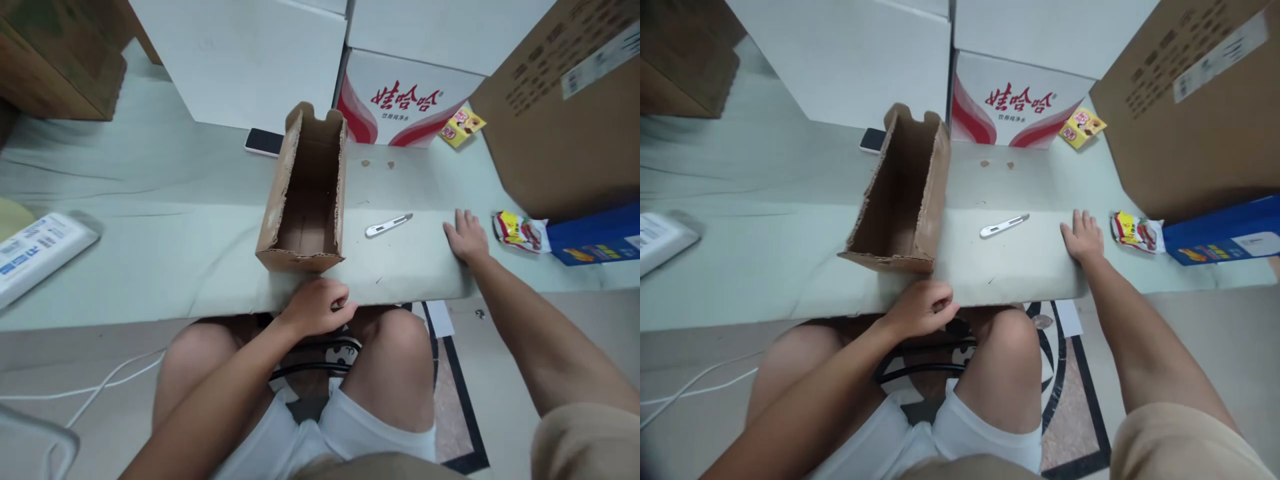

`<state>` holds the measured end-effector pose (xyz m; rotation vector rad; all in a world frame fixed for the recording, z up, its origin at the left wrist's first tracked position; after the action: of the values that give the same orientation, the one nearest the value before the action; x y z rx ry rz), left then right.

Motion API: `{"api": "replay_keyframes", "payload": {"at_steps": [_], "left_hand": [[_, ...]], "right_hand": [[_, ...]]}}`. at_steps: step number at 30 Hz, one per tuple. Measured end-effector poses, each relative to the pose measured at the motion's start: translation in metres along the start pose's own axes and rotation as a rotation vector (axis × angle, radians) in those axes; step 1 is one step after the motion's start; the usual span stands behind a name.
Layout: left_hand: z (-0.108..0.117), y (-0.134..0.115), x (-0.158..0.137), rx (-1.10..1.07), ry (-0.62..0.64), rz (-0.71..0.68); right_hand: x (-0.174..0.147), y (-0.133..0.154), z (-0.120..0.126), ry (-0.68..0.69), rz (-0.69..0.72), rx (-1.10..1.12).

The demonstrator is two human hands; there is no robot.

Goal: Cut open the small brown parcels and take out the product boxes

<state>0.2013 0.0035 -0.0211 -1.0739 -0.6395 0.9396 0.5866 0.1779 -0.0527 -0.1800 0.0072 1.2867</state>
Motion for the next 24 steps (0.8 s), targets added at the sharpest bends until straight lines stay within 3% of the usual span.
{"api": "replay_keyframes", "payload": {"at_steps": [6, 10, 13, 15, 17, 20, 22, 24], "left_hand": [[-0.002, -0.005, -0.015, 0.058, -0.004, -0.064], [0.007, -0.006, -0.032, 0.057, -0.084, -0.098], [0.022, -0.006, -0.043, 0.042, -0.181, -0.115], [0.033, -0.006, -0.050, 0.031, -0.253, -0.134], [0.042, -0.007, -0.054, 0.016, -0.320, -0.155], [0.050, -0.008, -0.056, 0.002, -0.391, -0.205], [0.053, -0.010, -0.055, 0.002, -0.417, -0.255], [0.056, -0.011, -0.055, 0.001, -0.445, -0.295]], "right_hand": [[-0.073, 0.005, -0.002, -0.012, -0.013, 0.099], [-0.137, 0.031, -0.009, -0.021, 0.048, 0.114], [-0.191, 0.061, 0.002, 0.036, 0.184, 0.132], [-0.227, 0.092, 0.025, 0.141, 0.336, 0.288], [-0.259, 0.132, 0.065, 0.216, 0.461, 0.585], [-0.287, 0.196, 0.130, 0.114, 0.576, 0.873], [-0.293, 0.240, 0.152, 0.137, 0.650, 0.935], [-0.290, 0.272, 0.157, 0.179, 0.703, 0.971]]}}
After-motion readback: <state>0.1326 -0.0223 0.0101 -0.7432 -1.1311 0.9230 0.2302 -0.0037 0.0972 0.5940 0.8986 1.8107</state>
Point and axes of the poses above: each hand's wrist, its own x-axis towards the middle knuckle, its own z-axis out of the back of the hand, y = z × x, the point moved 7 cm from there along x, towards the middle knuckle, and after that the axes turned 13 degrees about -x, right-handed, at the moved point
